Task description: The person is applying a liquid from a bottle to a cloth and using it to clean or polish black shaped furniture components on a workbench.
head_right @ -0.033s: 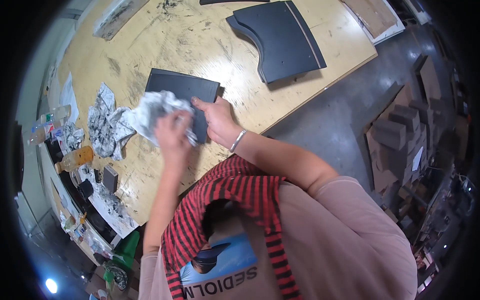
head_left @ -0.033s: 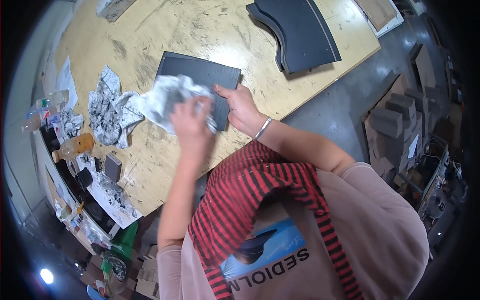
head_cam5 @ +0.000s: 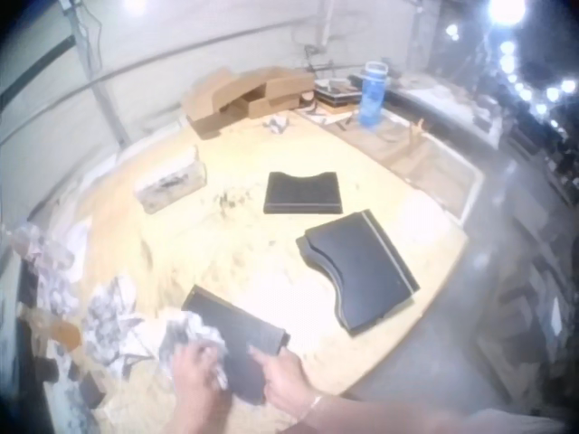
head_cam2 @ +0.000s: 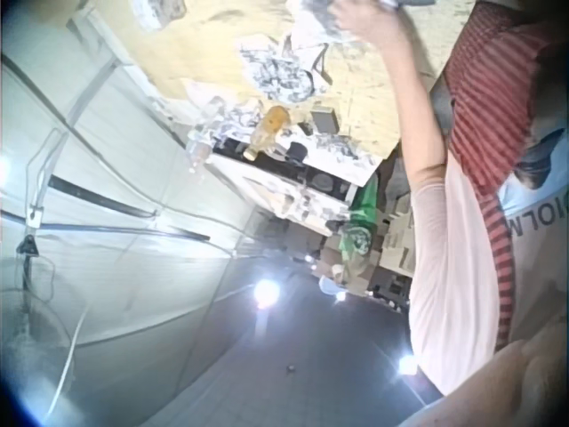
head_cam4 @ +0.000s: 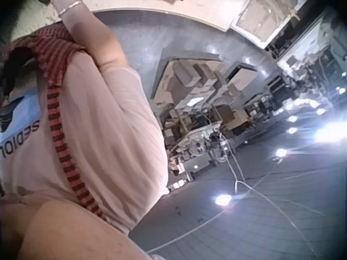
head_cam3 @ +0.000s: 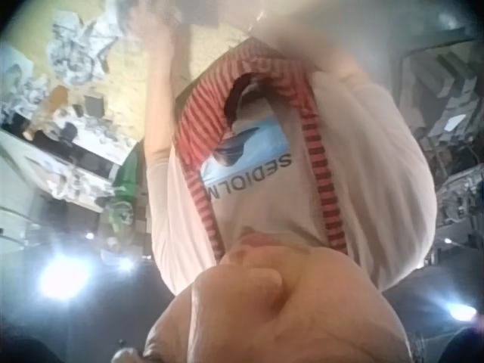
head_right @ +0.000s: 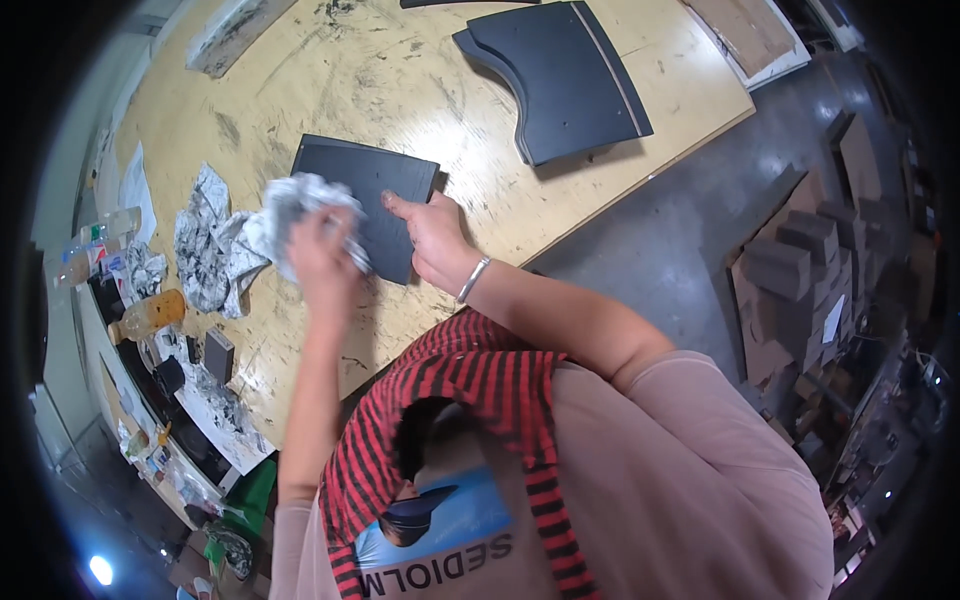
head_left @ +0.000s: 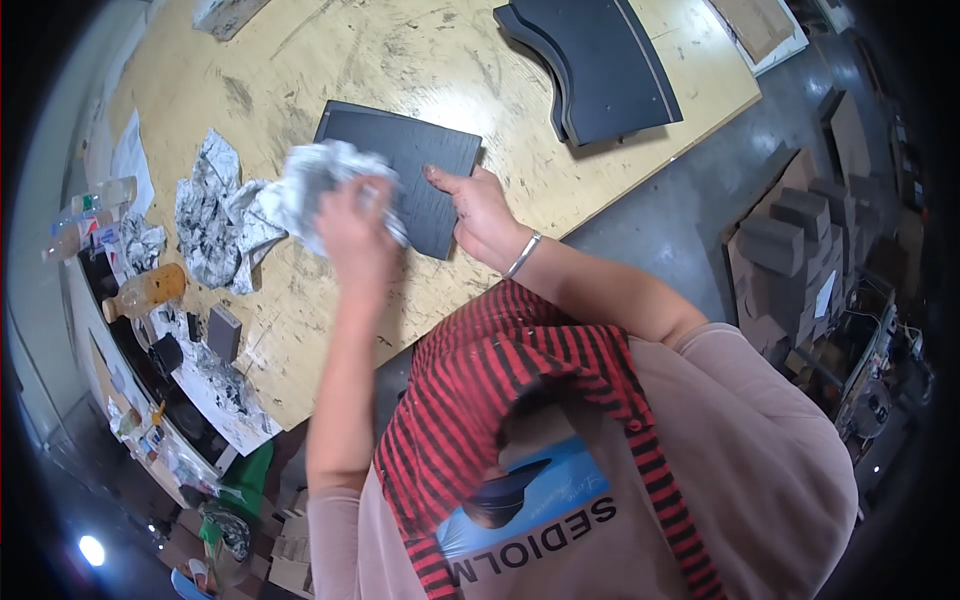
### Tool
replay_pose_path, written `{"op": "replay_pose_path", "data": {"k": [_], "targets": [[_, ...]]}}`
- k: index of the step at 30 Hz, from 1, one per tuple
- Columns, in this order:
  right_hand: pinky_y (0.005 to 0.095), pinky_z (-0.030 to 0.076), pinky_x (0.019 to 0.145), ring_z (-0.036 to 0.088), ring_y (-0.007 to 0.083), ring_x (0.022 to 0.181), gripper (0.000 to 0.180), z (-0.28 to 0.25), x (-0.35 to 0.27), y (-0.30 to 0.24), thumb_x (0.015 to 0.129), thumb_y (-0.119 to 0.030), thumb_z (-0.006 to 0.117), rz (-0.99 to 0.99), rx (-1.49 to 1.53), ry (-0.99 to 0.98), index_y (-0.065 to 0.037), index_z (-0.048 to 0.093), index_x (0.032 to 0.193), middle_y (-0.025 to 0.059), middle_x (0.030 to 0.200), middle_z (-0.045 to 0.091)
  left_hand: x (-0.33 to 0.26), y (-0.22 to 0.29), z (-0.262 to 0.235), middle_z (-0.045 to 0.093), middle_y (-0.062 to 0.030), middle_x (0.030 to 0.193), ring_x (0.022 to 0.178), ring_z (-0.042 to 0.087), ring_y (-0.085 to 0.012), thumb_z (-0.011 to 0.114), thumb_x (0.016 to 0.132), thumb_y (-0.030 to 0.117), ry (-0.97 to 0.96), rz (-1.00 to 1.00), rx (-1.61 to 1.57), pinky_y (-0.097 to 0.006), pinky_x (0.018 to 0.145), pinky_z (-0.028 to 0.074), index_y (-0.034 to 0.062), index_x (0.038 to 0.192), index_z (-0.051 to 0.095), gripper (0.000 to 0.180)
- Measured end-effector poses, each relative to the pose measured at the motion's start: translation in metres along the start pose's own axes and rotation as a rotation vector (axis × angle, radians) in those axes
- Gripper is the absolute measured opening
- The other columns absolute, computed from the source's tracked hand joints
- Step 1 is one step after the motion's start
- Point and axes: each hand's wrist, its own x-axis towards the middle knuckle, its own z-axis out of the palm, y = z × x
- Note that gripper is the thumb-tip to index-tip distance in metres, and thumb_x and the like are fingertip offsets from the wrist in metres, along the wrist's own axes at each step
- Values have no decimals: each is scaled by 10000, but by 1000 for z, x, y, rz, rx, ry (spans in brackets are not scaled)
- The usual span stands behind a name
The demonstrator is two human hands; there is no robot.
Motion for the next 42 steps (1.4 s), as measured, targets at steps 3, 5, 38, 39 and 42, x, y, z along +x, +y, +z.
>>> {"op": "replay_pose_path", "data": {"k": [3, 5, 38, 39, 42], "targets": [[361, 555, 807, 660, 214, 929, 223, 6, -2, 2, 909, -21, 608, 2, 47, -29, 26, 594, 1126, 122, 1055, 667, 21, -15, -4, 631, -84, 1101, 935, 570, -285, 572, 701, -53, -2, -71, 91, -406, 795, 436, 82, 1074, 698, 416], [368, 569, 764, 643, 199, 872, 197, -1, 9, 9, 889, -24, 639, -86, 14, 3, 13, 582, 1074, 125, 1010, 653, 14, 5, 15, 619, -116, 1131, 937, 558, -294, 557, 680, -83, 75, 88, -9, -412, 777, 424, 69, 1095, 688, 461], [373, 556, 831, 654, 213, 960, 251, 3, 1, 1, 916, -39, 614, -81, 59, -80, 45, 579, 1150, 134, 1090, 659, 10, -22, 1, 599, -102, 999, 947, 549, -285, 611, 724, -15, 36, -74, 206, -441, 739, 373, 65, 1106, 688, 398], [373, 559, 809, 655, 219, 937, 239, 1, 3, 1, 910, -19, 605, -66, 39, -64, 40, 581, 1141, 137, 1071, 662, -5, -10, 4, 583, -110, 999, 973, 558, -291, 568, 712, -41, 13, -86, 164, -418, 741, 373, 94, 1157, 674, 477], [374, 559, 788, 654, 222, 913, 221, 1, 1, 3, 901, 0, 603, -62, 30, -40, 33, 590, 1119, 137, 1041, 668, -15, -16, 2, 579, -104, 996, 973, 559, -292, 561, 695, -56, -38, -118, 107, -410, 742, 375, 99, 1139, 689, 488]]}}
